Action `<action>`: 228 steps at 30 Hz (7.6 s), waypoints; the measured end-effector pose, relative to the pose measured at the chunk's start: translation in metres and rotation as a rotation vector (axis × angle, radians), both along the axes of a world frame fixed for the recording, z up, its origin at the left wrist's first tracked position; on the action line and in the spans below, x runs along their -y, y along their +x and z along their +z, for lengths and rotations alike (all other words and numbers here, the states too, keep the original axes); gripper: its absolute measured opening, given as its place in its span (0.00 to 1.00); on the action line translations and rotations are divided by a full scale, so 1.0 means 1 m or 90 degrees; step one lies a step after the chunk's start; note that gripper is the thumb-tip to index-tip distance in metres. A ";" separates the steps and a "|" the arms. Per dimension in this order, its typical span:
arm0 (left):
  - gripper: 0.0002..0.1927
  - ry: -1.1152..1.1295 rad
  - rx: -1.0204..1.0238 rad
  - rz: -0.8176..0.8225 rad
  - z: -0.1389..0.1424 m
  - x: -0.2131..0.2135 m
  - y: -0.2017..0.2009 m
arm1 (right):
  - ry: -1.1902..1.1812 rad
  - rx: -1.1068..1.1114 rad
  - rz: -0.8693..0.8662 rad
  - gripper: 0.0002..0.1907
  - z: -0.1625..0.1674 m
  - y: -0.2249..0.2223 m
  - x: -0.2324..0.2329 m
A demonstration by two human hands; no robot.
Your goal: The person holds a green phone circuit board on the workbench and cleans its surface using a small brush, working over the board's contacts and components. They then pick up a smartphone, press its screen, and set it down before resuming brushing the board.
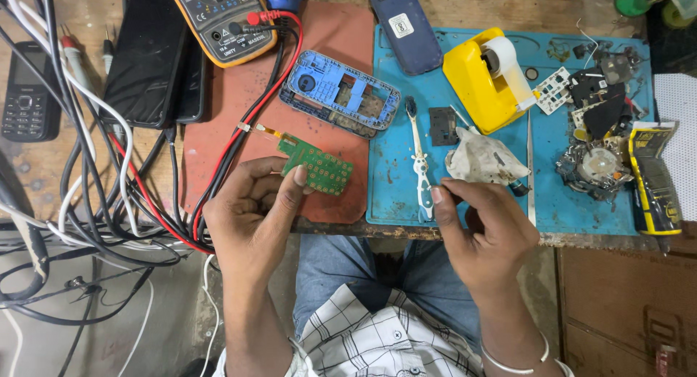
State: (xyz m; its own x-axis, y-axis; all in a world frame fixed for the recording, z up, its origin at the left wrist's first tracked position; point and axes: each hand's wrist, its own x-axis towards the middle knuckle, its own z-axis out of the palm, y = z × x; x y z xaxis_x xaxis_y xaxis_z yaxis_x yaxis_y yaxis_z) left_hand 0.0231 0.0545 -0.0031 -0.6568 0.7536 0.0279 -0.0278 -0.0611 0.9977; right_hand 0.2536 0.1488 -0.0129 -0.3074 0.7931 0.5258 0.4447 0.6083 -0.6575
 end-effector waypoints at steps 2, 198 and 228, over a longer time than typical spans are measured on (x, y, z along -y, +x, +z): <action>0.10 -0.007 0.001 0.000 0.000 0.001 0.000 | -0.049 -0.077 0.002 0.09 0.003 0.007 -0.003; 0.24 -0.038 -0.686 -0.157 0.007 0.028 -0.053 | -0.047 0.047 0.235 0.16 0.020 -0.067 0.042; 0.24 -0.045 -0.676 -0.141 0.035 0.035 -0.039 | -0.046 0.008 0.235 0.14 0.040 -0.066 0.048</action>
State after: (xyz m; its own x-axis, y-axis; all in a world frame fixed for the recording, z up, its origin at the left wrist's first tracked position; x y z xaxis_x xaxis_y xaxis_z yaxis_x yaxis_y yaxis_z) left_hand -0.0159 0.0195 0.0316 -0.1726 0.8749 0.4526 0.8478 -0.1020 0.5205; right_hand 0.1875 0.1009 0.0267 -0.5851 0.6628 0.4672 0.2127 0.6815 -0.7003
